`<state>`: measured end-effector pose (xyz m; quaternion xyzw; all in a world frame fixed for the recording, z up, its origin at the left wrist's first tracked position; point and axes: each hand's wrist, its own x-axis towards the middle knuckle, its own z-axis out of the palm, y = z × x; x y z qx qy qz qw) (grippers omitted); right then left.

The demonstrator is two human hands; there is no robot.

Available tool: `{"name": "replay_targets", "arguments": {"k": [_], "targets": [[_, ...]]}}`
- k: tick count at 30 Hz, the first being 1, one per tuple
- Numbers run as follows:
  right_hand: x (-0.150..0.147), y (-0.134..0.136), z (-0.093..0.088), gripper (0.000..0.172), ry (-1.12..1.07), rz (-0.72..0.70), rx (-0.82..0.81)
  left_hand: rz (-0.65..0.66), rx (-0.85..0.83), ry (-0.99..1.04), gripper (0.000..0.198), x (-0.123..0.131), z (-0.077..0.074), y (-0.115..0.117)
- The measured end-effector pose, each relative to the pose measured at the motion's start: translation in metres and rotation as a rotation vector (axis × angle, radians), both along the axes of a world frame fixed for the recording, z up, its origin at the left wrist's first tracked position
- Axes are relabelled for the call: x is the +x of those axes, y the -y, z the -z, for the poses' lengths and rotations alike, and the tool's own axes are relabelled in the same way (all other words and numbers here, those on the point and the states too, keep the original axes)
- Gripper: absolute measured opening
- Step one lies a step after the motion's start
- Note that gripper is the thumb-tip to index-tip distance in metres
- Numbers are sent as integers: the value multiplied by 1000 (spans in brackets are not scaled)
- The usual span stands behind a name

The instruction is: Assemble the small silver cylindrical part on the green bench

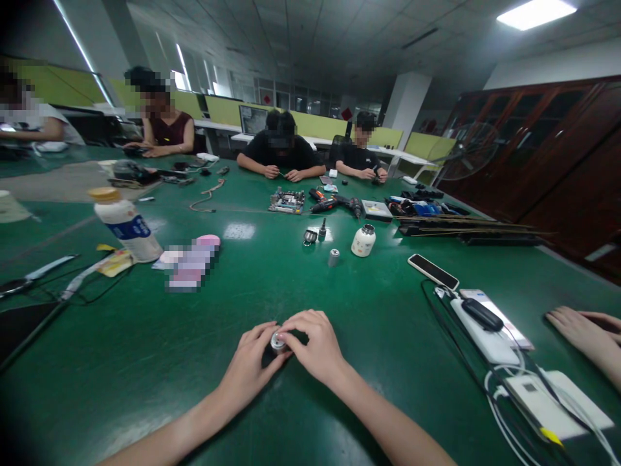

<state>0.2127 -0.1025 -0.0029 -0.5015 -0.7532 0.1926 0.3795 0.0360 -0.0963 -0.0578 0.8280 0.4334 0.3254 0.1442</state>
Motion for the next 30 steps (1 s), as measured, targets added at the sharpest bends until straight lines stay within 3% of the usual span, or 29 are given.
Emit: {"name": "replay_targets", "arguments": {"k": [5, 9, 13, 16, 19, 23, 27, 30], "targets": [[24, -17, 0, 12, 5, 113, 71, -9, -32, 26, 29, -1, -2, 1], [45, -33, 23, 12, 118, 215, 25, -8, -50, 25, 27, -1, -2, 1], [55, -40, 50, 11, 175, 228, -15, -19, -57, 21, 28, -1, -2, 1], [56, -41, 57, 12, 191, 201, 0, -20, -59, 15, 29, -1, -3, 1], [53, -39, 51, 12, 175, 188, 12, -22, -48, 10, 29, -1, -3, 1], [37, -30, 28, 13, 34, 158, 32, -27, -12, 13, 31, -1, 0, 1], [13, -12, 5, 12, -12, -1, 71, -20, 49, 11, 36, -1, 2, 1], [1, -3, 2, 12, 7, -80, 56, -1, 72, 6, 35, -1, 3, 0]]}}
